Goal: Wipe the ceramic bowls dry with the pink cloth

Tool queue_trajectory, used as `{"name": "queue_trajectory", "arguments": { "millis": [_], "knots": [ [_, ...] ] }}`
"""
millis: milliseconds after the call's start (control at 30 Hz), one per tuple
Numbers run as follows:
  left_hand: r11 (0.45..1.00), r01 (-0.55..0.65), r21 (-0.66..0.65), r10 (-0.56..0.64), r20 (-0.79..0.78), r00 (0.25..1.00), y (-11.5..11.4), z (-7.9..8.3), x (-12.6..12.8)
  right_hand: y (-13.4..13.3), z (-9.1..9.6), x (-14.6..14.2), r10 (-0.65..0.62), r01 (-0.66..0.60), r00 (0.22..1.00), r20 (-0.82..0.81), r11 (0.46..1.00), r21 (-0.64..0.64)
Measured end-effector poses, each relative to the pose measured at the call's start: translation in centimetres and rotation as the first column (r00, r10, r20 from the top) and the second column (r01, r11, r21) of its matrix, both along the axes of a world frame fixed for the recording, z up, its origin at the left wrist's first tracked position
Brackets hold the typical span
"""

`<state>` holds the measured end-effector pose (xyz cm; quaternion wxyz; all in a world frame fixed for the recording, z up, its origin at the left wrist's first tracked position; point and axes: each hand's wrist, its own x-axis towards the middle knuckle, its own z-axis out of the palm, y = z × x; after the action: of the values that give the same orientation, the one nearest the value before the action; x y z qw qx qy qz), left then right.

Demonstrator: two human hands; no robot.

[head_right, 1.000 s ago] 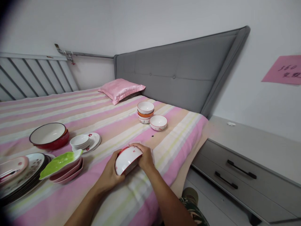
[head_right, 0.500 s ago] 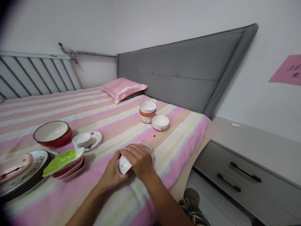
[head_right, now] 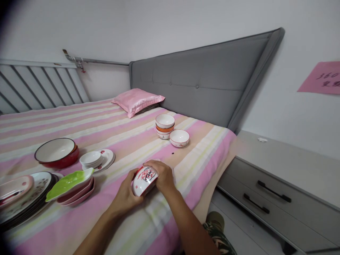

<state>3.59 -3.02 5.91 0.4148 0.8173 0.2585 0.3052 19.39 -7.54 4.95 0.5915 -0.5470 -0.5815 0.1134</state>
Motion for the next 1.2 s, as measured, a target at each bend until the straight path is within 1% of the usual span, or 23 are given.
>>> {"name": "queue_trajectory", "arguments": {
  "millis": [100, 200, 300, 400, 467, 500, 567, 600, 667, 733, 800, 867, 1033, 1200],
  "knots": [
    [1.000, 0.001, 0.005, -0.001, 0.006, 1.000, 0.1, 0.0, -0.1, 0.3, -0.5, 0.1, 0.000, -0.011, 0.987, -0.159, 0.998, -0.068],
    [1.000, 0.001, 0.006, -0.001, -0.005, 1.000, 0.1, 0.1, -0.1, 0.6, -1.0, 0.2, 0.004, -0.032, 0.960, -0.279, 0.995, -0.097],
    [1.000, 0.003, 0.010, -0.003, -0.001, 1.000, 0.1, 0.1, -0.2, 0.9, -1.5, 0.3, -0.010, -0.031, 0.948, -0.319, 0.992, -0.123],
    [1.000, 0.022, 0.010, -0.022, 0.022, 1.000, 0.1, 0.0, -0.2, 0.9, -1.7, 0.3, -0.024, -0.014, 0.950, -0.312, 0.993, -0.121],
    [0.999, 0.050, 0.005, -0.050, 0.056, 0.997, 0.1, -0.1, -0.3, 0.6, -1.3, 0.1, -0.033, 0.013, 0.965, -0.261, 0.997, -0.077],
    [0.998, 0.065, -0.002, -0.065, 0.080, 0.995, 0.1, -0.2, -0.3, 0.3, -1.0, 0.0, -0.043, 0.037, 0.979, -0.198, 0.999, -0.037],
    [0.996, 0.093, -0.018, -0.090, 0.133, 0.987, -0.1, -0.3, -0.2, -0.3, -0.3, -0.3, -0.088, 0.087, 0.996, 0.017, 0.993, 0.084],
    [0.994, 0.104, -0.021, -0.099, 0.151, 0.984, -0.1, -0.3, -0.2, -0.6, 0.2, -0.5, -0.127, 0.102, 0.980, 0.156, 0.982, 0.156],
    [0.994, 0.107, -0.009, -0.105, 0.153, 0.983, -0.3, -0.2, -0.1, -1.0, 0.9, -0.9, -0.212, 0.107, 0.896, 0.389, 0.956, 0.275],
    [0.997, 0.076, 0.015, -0.077, 0.119, 0.990, -0.4, -0.1, 0.0, -1.1, 1.4, -1.2, -0.274, 0.105, 0.814, 0.513, 0.937, 0.334],
    [0.999, 0.037, 0.016, -0.038, 0.091, 0.995, -0.4, 0.0, 0.1, -1.1, 1.5, -1.5, -0.301, 0.117, 0.779, 0.550, 0.931, 0.345],
    [1.000, 0.027, -0.010, -0.026, 0.079, 0.997, -0.4, 0.1, 0.1, -1.0, 1.5, -1.6, -0.290, 0.126, 0.783, 0.551, 0.940, 0.317],
    [0.999, 0.036, -0.028, -0.035, 0.064, 0.997, -0.3, 0.3, 0.1, -1.0, 1.6, -1.4, -0.188, 0.102, 0.853, 0.486, 0.975, 0.197],
    [0.999, 0.014, -0.040, -0.013, 0.031, 0.999, -0.3, 0.3, 0.1, -0.8, 1.3, -1.0, -0.154, 0.083, 0.904, 0.399, 0.978, 0.190]
  ]
}}
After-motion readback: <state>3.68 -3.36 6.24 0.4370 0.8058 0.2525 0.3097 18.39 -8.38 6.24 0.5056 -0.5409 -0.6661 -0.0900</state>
